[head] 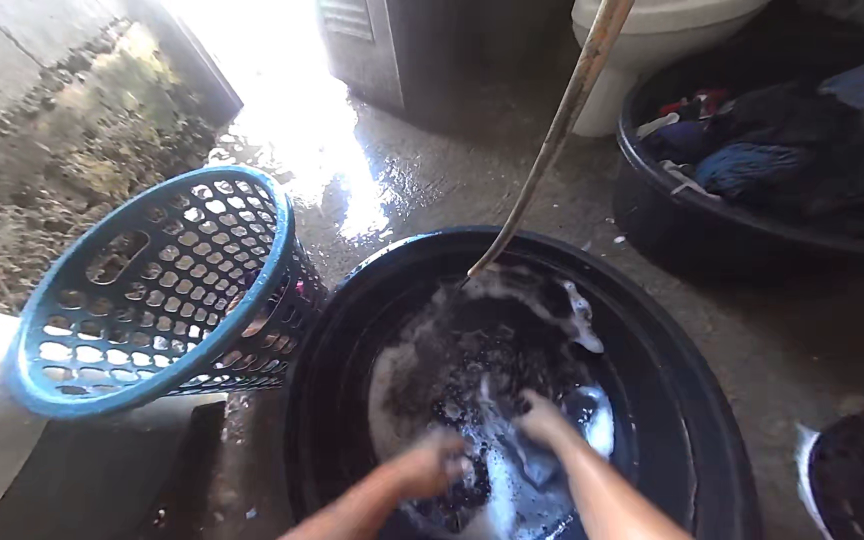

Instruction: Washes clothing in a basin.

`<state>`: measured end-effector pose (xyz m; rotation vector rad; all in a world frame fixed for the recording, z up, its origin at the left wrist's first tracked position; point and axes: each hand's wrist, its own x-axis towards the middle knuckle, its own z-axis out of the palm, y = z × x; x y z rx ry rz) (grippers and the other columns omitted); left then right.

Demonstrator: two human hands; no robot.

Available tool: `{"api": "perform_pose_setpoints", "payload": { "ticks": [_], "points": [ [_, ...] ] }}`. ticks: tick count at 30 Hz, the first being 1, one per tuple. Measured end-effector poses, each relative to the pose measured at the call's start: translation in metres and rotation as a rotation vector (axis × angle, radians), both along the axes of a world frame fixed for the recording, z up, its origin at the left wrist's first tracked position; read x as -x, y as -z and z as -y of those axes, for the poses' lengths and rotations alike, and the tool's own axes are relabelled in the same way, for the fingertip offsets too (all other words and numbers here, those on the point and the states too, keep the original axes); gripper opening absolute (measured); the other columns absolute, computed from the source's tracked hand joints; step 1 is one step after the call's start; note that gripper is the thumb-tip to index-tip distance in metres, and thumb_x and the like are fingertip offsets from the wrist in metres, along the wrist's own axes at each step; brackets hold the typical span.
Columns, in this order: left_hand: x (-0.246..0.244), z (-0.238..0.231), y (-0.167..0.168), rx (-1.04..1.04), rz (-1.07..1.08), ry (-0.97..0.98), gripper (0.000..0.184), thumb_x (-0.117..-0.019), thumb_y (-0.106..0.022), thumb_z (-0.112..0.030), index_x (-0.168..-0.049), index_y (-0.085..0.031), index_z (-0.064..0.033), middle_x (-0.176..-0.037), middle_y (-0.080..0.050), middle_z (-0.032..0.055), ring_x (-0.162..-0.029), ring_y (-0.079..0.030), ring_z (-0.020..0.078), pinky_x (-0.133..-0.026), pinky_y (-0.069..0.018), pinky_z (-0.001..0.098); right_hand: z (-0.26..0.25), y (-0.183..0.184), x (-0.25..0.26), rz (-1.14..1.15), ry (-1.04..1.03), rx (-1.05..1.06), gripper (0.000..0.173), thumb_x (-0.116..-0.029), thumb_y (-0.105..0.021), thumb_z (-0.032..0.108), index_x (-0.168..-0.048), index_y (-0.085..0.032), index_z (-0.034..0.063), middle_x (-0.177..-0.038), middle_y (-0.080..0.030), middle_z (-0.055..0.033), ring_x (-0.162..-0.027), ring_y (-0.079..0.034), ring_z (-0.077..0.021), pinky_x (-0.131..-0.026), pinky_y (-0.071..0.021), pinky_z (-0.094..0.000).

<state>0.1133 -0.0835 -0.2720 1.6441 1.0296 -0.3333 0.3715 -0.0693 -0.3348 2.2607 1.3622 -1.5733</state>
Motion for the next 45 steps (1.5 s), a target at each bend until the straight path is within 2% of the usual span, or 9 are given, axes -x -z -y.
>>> {"api": "perform_pose_setpoints", "payload": {
  "ticks": [8,12,15,19,25,32,37,41,45],
  "points": [
    [0.048,-0.025,-0.034,-0.100,-0.769,0.114,0.047,-0.0945,-0.067,-0.029,-0.128,-0.064,0.0044,-0.138,-0.057,0.0279,-0.132,-0.051,0.0473,-0.107,-0.0402,0.0680,0.058,-0.029,0.025,0.027,-0.505,0.258,0.088,-0.0864,-0.078,0.022,-0.162,-0.033,0.0247,-0.153,-0.047,-0.0260,-0.141,-0.044,-0.0460,-0.113,-0.0367,-0.0667],
    [0.043,0.010,-0.082,0.087,-0.570,0.223,0.046,-0.0999,-0.062,-0.037,-0.122,-0.068,0.0024,-0.126,-0.066,0.0265,-0.121,-0.060,0.0461,-0.101,-0.0419,0.0715,0.091,-0.036,0.024,-0.095,-0.427,0.218,0.067,-0.0924,-0.068,0.012,-0.156,-0.046,0.0184,-0.151,-0.052,-0.0210,-0.140,-0.049,-0.0397,-0.115,-0.0378,-0.0617],
    [0.038,0.006,-0.124,0.013,-0.406,0.260,0.046,-0.1041,-0.056,-0.040,-0.124,-0.068,-0.0006,-0.124,-0.067,0.0247,-0.120,-0.062,0.0423,-0.104,-0.0431,0.0665,0.103,-0.062,0.024,-0.012,-0.247,0.194,0.054,-0.0937,-0.069,0.026,-0.136,-0.059,-0.0054,-0.140,-0.058,-0.0284,-0.133,-0.054,-0.0420,-0.111,-0.0410,-0.0608],
    [0.030,0.000,-0.216,-0.180,-0.190,0.178,0.049,-0.1052,-0.058,-0.033,-0.148,-0.054,-0.0104,-0.141,-0.060,0.0191,-0.131,-0.057,0.0344,-0.113,-0.0402,0.0570,0.116,-0.103,0.029,-0.173,-0.247,0.106,0.035,-0.0972,-0.064,0.023,-0.124,-0.069,0.0008,-0.124,-0.067,-0.0234,-0.116,-0.063,-0.0366,-0.099,-0.0475,-0.0577],
    [-0.015,0.029,-0.322,-0.341,0.068,0.102,0.062,-0.1024,-0.063,-0.025,-0.158,-0.039,-0.0112,-0.155,-0.048,0.0158,-0.138,-0.052,0.0321,-0.116,-0.0396,0.0528,0.084,-0.307,0.021,-0.642,-0.096,-0.519,0.013,-0.0987,-0.058,0.005,-0.107,-0.063,-0.0029,-0.098,-0.061,-0.0068,-0.089,-0.058,-0.0125,-0.085,-0.0509,-0.0342],
    [-0.063,0.035,-0.432,-0.568,0.615,-0.205,0.027,-0.1024,-0.062,-0.019,-0.124,-0.063,-0.0017,-0.105,-0.069,0.0091,-0.092,-0.066,0.0133,-0.087,-0.0564,0.0371,0.095,-0.501,0.003,-0.763,0.061,-1.029,0.008,-0.1033,-0.055,0.007,-0.107,-0.061,0.0037,-0.089,-0.062,-0.0013,-0.076,-0.060,-0.0071,-0.070,-0.0535,-0.0262],
    [-0.063,0.041,-0.539,-0.722,0.773,-0.340,0.024,-0.1066,-0.054,-0.021,-0.123,-0.057,-0.0041,-0.100,-0.063,0.0047,-0.084,-0.062,0.0099,-0.079,-0.0555,0.0315,0.115,-0.461,0.025,-0.866,0.013,-1.028,0.057,-0.0937,-0.072,0.012,-0.145,-0.049,0.0061,-0.124,-0.066,-0.0080,-0.109,-0.067,-0.0137,-0.095,-0.0579,-0.0355],
    [-0.045,0.053,-0.581,-0.742,0.902,-0.667,0.037,-0.1032,-0.059,-0.021,-0.138,-0.054,-0.0097,-0.109,-0.068,0.0071,-0.093,-0.067,0.0156,-0.081,-0.0587,0.0341,0.110,-0.364,0.044,-0.694,0.061,-0.741,0.041,-0.1007,-0.067,0.025,-0.137,-0.060,0.0074,-0.128,-0.067,-0.0132,-0.114,-0.065,-0.0231,-0.098,-0.0544,-0.0450],
    [0.006,0.041,-0.550,-0.674,0.927,-0.805,0.046,-0.0981,-0.057,-0.014,-0.143,-0.049,-0.0128,-0.122,-0.063,0.0079,-0.103,-0.065,0.0192,-0.083,-0.0577,0.0379,0.096,-0.385,0.023,-0.688,0.077,-0.730,0.028,-0.1033,-0.062,0.016,-0.128,-0.064,0.0029,-0.114,-0.069,-0.0110,-0.096,-0.065,-0.0168,-0.084,-0.0559,-0.0391]
  ]
}}
